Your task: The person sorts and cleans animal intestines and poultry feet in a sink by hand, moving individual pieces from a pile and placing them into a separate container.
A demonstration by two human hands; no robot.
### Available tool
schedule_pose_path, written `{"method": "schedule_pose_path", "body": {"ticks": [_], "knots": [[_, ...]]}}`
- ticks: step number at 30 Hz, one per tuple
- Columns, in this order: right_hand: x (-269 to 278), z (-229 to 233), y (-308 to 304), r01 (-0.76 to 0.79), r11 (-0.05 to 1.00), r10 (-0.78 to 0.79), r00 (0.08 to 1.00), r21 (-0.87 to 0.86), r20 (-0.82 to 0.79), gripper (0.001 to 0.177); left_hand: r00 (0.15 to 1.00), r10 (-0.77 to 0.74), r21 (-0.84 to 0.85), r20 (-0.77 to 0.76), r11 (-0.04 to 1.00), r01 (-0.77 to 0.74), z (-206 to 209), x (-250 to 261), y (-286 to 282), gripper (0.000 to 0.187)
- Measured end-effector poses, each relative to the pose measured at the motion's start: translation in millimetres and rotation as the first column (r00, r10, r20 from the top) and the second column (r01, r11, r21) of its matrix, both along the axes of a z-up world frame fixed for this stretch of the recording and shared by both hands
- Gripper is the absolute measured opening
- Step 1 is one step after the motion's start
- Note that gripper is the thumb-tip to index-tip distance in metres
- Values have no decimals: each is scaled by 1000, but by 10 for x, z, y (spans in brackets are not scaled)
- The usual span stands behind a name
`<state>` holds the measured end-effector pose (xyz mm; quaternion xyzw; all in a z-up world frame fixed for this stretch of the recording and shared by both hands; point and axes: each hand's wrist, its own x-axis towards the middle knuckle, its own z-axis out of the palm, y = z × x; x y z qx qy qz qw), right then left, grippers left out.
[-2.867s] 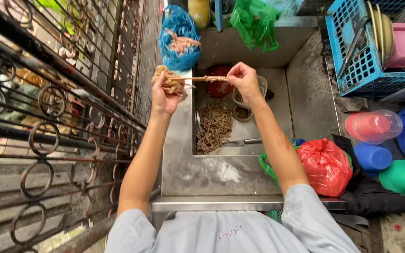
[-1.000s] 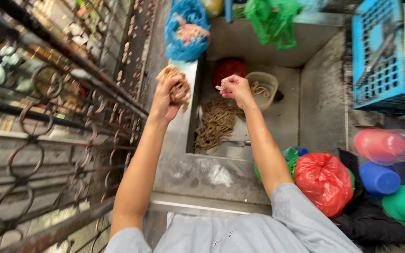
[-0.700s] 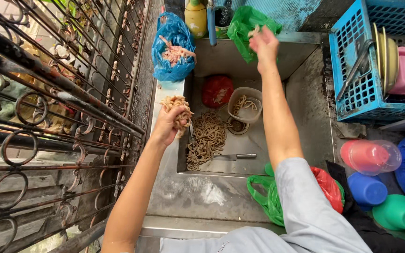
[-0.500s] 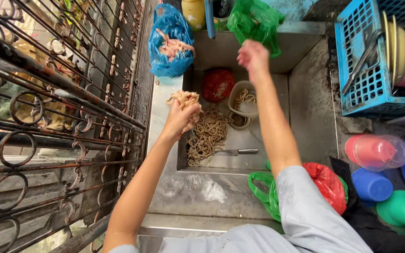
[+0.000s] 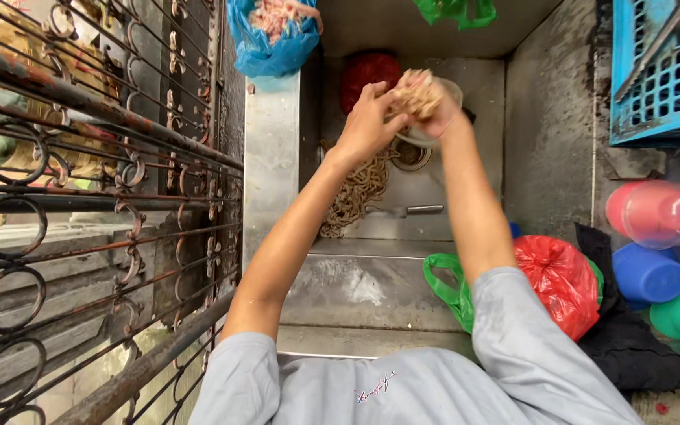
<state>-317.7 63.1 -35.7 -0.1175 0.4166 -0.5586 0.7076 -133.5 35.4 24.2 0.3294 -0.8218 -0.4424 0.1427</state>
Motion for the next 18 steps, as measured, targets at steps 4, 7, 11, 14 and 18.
{"method": "schedule_pose_path", "body": {"ticks": [4,7,11,14,18], "knots": [[-221,243,24,180,899,42,872,400,-489,36,996,88,200,-21,976,-82,-16,237,-83,42],[-490,-452,19,208,797,580,-7,567,-814,63,991,137,253,6,958,-134,-178,491,-115,37],[-33,-1078,-31,119,930,356,-525,347,-773,48,974,189,354,123,909,-221,-625,724,-79,39],[629,-1069,47,-385,890,50,-446,243,-894,14,968,207,330,145,912,-244,-896,798,-33,39],[982,-1788,154,-420,657,464,-429,626,-775,19,974,191,346,124,911,-223,-868,797,-34,38]]}}
